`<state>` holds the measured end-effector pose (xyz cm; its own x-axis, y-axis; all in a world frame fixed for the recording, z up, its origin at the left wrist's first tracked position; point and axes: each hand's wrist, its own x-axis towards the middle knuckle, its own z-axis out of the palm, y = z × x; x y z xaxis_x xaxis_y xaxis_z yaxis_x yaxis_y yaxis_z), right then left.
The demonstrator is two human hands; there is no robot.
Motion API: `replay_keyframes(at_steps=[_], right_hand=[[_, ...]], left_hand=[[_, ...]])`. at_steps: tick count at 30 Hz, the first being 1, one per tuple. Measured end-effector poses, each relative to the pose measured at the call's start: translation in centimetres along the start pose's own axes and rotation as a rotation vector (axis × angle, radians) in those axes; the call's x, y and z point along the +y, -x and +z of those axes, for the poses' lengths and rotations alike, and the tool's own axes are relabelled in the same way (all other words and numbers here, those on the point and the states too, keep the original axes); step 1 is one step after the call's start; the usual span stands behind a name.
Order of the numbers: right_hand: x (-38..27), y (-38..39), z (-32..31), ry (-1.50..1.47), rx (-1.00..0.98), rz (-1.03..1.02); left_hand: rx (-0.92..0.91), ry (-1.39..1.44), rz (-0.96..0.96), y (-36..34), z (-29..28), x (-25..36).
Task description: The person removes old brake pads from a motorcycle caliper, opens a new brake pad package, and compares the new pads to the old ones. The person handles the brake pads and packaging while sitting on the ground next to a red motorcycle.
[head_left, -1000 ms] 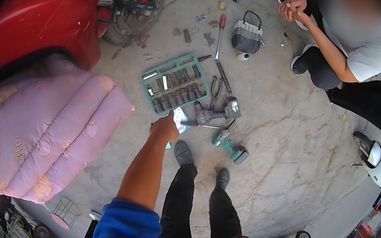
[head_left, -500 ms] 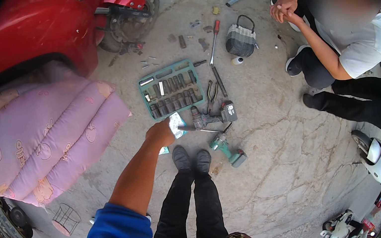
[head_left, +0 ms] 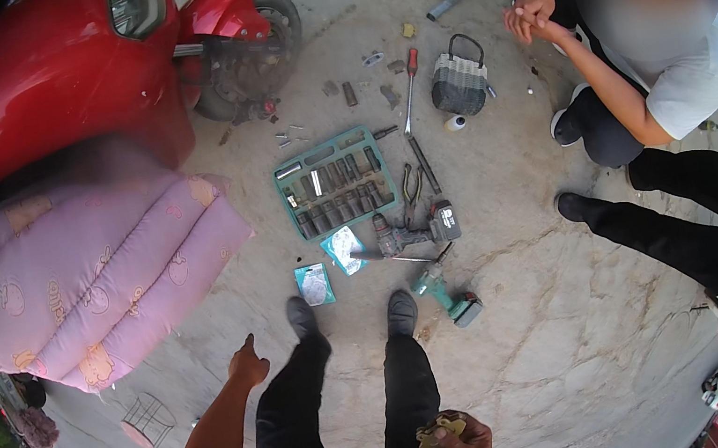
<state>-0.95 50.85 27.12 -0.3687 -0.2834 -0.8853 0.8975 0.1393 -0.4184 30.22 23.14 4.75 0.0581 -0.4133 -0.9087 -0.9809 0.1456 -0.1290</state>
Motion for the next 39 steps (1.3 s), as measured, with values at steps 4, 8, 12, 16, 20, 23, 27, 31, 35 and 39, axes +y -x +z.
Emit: replay_keyframes(at_steps=[4,8,12,16,20,23,27,31,35,39], right_hand=[[-0.1,-2.9,2.9,-0.068,0.011,-0.098],[2.1,-5.2,7.4,-0.167,0.079,-0.213],[6.4,-6.7,12.6,-0.280,0.142,-0.292],[10.2,-9.3,17.4,-0.460,0.077,-0.287],[11.7,-12.6,18.6,-0.411,-0.045,-0.287],[13.2,-16.2,16.8,-0.297,-0.161,-0.329],[15.8,-20.8,11.5,-0.160,-0.120,-0.355],[16.7,-24.2,6.9,-0.089,-0.006,-0.513],[15.2,-23.7,3.1,0.039,0.096,-0.698],[15.0,-23.7,3.0,0.120,0.184,-0.859]], left_hand=[[0.129,-0.069,0.195,-3.1,-2.6,6.5],[-0.002,-0.093,0.346,-5.8,-5.6,15.0],[0.036,-0.130,0.571,-7.2,-6.9,18.9],[-0.008,-0.253,0.640,-10.4,-7.2,17.4],[0.021,-0.459,0.541,-16.4,-7.1,13.7],[0.113,-0.554,0.476,-22.0,-7.3,11.9],[0.428,-0.410,0.618,-28.5,-7.7,14.8],[0.600,-0.294,0.769,-33.4,-10.6,21.4],[0.741,-0.149,1.023,-37.4,-13.8,29.3],[0.945,-0.134,1.130,-41.1,-18.7,35.0]])
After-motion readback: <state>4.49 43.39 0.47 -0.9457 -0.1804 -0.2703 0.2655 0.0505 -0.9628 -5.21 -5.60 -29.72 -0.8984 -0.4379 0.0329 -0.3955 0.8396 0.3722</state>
